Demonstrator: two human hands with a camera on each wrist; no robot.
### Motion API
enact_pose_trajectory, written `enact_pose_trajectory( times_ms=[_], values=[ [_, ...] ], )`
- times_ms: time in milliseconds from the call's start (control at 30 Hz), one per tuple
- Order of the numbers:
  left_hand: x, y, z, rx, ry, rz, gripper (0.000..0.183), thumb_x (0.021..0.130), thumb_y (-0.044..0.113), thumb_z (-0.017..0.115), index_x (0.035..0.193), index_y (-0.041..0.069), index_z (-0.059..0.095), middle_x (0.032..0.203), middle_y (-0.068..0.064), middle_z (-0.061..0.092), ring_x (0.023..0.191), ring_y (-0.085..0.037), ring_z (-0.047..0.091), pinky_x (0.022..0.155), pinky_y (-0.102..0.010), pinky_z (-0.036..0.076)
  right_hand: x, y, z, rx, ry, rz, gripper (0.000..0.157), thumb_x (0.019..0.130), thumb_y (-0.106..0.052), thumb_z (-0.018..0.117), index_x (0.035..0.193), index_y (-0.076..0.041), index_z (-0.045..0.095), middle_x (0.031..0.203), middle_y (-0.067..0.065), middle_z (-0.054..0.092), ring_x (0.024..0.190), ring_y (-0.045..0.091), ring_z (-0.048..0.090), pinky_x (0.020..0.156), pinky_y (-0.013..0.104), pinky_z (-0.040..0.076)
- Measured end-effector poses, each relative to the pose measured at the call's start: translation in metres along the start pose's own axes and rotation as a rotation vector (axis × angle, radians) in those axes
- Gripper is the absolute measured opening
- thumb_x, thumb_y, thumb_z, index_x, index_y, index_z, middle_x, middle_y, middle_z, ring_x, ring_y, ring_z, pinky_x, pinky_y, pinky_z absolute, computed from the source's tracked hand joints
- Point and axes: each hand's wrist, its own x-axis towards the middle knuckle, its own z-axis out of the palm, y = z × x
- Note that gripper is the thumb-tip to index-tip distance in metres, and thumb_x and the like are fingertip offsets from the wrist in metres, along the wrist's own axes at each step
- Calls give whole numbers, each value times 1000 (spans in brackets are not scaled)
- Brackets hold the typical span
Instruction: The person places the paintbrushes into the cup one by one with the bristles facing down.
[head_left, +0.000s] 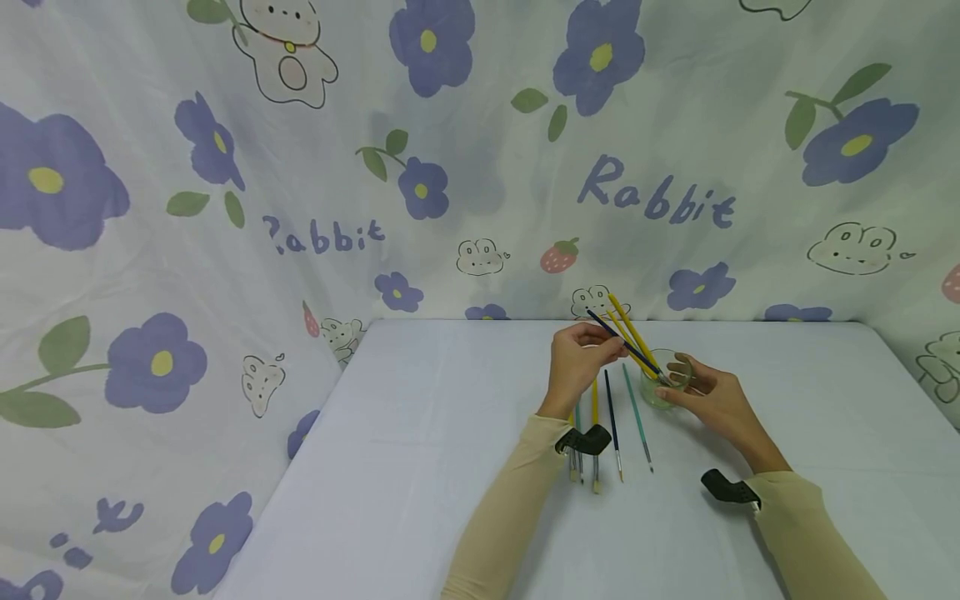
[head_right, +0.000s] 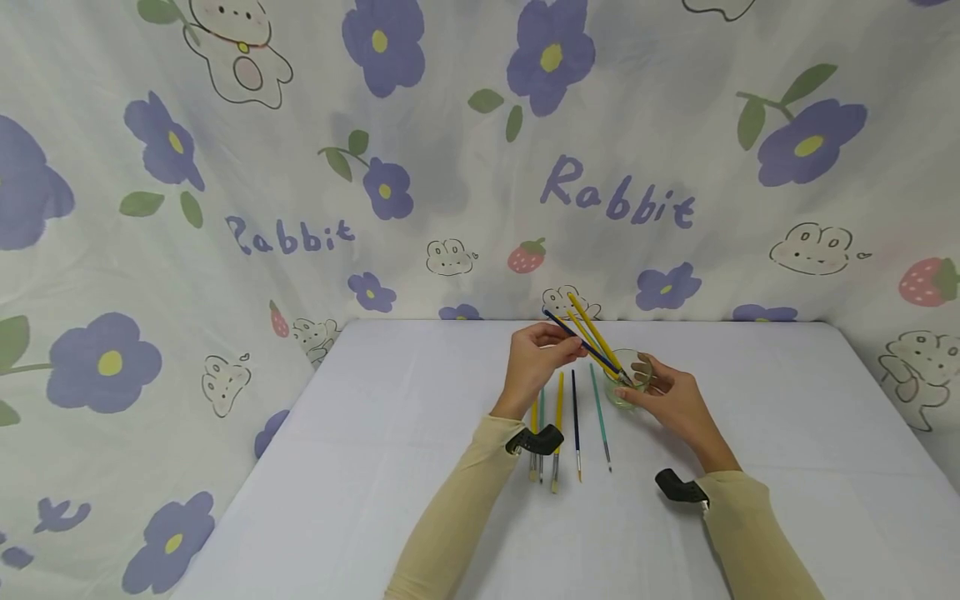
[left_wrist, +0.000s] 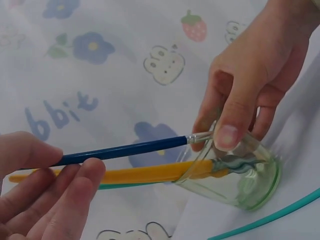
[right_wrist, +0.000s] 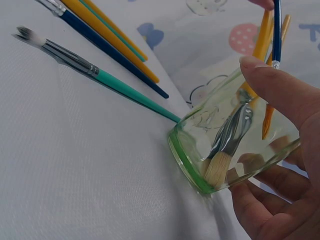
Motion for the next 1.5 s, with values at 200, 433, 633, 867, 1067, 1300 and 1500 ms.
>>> enact_pose_trajectory(
  times_ms=[200, 433, 633, 867, 1067, 1300, 1500],
  values=[
    [0, -1, 1, 24, -8, -1, 8, 89, -2, 75, 95, -4, 71, 82, -9, 74, 74, -14, 77, 78, -29, 67, 0, 0, 0, -2, 1, 4, 98, 91, -54, 75, 164, -9, 27, 154, 21, 52, 145, 46, 47, 117, 62, 43],
    [-1, -1, -1, 41, -26, -12, 6, 91, -1, 75, 95, -4, 72, 88, -18, 76, 75, -20, 79, 77, -30, 67, 1, -1, 0, 9, -3, 14, 99, 90, -54, 76, 164, -10, 27, 156, 22, 50, 146, 48, 45, 117, 64, 41],
    [0, 1, -12, 43, -24, -17, 6, 90, 0, 75, 95, -2, 73, 87, -15, 76, 74, -18, 79, 79, -33, 67, 2, 0, 0, -4, -5, 22, 100, 90, -54, 76, 164, -11, 25, 156, 23, 50, 146, 50, 43, 117, 67, 40],
    [3, 6, -37, 87, -12, -59, 7, 90, 3, 75, 96, -1, 74, 86, -14, 77, 72, -16, 78, 82, -40, 67, 2, -1, 0, -15, 0, 2, 98, 91, -54, 75, 164, -10, 26, 154, 23, 52, 144, 49, 47, 116, 65, 42],
    [3, 1, -62, 158, -1, -123, 13, 92, 8, 76, 100, -2, 74, 92, -19, 79, 73, -14, 77, 81, -37, 67, 3, 0, 1, -19, -1, 4, 97, 91, -54, 75, 164, -10, 27, 154, 23, 52, 144, 49, 47, 116, 65, 42],
    [-3, -16, -77, 290, 62, -206, 15, 91, 13, 77, 98, 0, 75, 90, -16, 79, 67, -13, 74, 71, -32, 67, 3, 1, 1, -9, 1, 1, 97, 91, -53, 75, 164, -10, 28, 154, 22, 52, 144, 48, 48, 116, 63, 43],
    [-6, -31, -77, 490, 14, -231, 16, 93, 14, 76, 99, -1, 74, 82, -13, 78, 59, -10, 70, 64, -34, 66, 1, 1, -1, -20, -4, 4, 97, 91, -54, 74, 164, -10, 27, 155, 21, 52, 144, 47, 48, 116, 60, 44]
  ],
)
